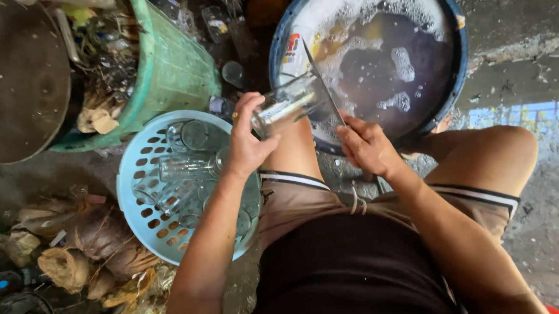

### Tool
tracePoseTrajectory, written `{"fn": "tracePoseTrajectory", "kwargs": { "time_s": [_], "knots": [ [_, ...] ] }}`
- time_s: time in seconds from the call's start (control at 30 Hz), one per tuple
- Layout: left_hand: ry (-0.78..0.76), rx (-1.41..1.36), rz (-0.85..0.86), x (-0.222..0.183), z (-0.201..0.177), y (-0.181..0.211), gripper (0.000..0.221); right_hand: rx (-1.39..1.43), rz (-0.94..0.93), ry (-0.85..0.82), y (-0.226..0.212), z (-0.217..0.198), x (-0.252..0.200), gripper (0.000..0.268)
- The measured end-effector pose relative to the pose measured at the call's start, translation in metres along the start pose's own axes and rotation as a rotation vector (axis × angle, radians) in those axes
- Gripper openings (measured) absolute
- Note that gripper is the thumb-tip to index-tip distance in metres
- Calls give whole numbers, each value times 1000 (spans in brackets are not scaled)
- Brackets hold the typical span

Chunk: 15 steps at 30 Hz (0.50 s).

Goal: Scraping labels off glass bottles with a knife and washing them in soapy water

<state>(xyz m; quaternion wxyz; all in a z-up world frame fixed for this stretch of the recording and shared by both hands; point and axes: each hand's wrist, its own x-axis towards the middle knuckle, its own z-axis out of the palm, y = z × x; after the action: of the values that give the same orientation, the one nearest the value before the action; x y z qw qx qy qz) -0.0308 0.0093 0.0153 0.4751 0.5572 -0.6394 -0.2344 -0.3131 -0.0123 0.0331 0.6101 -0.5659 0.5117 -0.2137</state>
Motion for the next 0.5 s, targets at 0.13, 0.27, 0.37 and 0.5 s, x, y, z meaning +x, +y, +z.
{"fn": "tracePoseTrajectory", "kwargs": {
  "time_s": [0.13, 0.27, 0.37, 0.5],
  "knots": [
    [84, -44, -110, -9, 14, -11, 63, -10, -39, 0, 24, 2, 7, 37],
    [105, -48, -295, -8, 22, -3, 87, -269, -243, 45, 8, 20, -8, 49],
    [69, 44, -359, -6, 20, 13, 89, -349, -378, -5, -35, 32, -30, 46],
    [102, 4, -180, -6, 18, 11, 85, -258, -106, 68, -4, 19, 2, 55]
  ]
}}
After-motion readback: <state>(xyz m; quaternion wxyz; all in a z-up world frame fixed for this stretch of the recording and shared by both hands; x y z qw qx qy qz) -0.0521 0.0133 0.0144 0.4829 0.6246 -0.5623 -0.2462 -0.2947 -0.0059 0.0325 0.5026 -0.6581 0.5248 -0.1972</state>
